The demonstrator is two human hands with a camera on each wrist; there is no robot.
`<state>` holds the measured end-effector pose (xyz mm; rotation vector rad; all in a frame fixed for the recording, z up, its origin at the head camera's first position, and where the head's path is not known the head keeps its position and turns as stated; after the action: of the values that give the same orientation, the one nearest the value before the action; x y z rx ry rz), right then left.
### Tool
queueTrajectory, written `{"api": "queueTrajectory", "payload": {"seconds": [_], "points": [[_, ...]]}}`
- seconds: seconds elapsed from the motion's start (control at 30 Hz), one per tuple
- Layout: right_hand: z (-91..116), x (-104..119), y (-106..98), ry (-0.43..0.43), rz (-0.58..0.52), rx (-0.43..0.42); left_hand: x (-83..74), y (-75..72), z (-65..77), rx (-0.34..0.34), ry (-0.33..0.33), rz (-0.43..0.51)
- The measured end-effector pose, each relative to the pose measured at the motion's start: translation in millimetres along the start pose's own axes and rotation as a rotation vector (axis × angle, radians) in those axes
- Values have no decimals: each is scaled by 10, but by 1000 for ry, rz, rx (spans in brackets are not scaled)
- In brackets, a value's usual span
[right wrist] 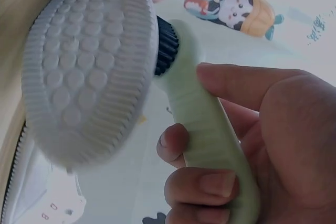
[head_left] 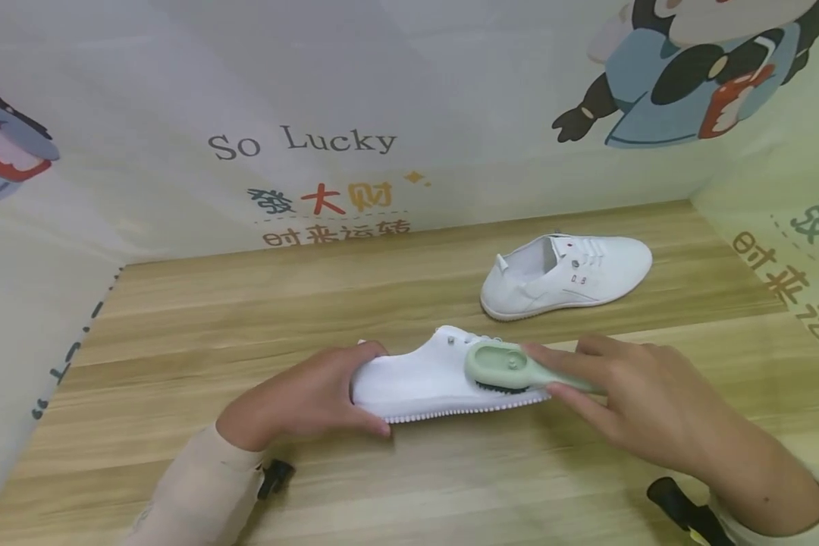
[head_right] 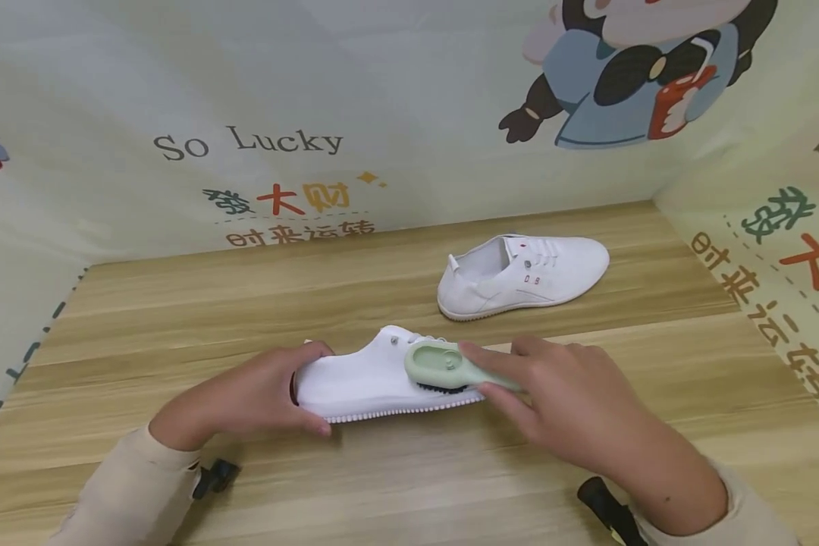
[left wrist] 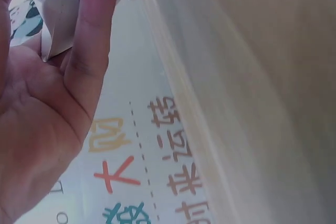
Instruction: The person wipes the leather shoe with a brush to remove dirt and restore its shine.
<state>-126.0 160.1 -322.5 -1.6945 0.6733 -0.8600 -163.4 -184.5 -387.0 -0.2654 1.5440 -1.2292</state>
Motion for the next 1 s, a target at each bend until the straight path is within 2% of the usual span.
{"api": "queueTrajectory", "payload": {"seconds": [0.13,0.33,0.47,0.6,0.77,1.0], "points": [[-11,-69,-21,5,3,-26,56,-56,36,-65,-23,-63],[-18,-180,-23,74,-7,-6,48,-94,14,-157,-23,-208],[1,-236,-13,125,-49,63,-42,-60,9,-155,-39,-350],[34,-286,-14,146,-93,152,-207,-17,63,-147,-1,-457],[53,-341,-21,127,-129,205,-356,20,137,-134,27,-526],[62,-437,-28,145,-120,211,-394,15,159,-129,46,-562]]}}
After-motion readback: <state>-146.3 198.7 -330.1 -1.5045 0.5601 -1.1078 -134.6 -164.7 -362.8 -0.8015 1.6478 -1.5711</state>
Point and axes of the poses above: each hand's wrist, its own z-axis away from the middle knuckle, its own y-axis out of the palm, x = y × z, the point moved 1 cm from there along -z, towards the middle knuckle, and after that the axes turned 2 degrees about -z, right-handed, at the moved point
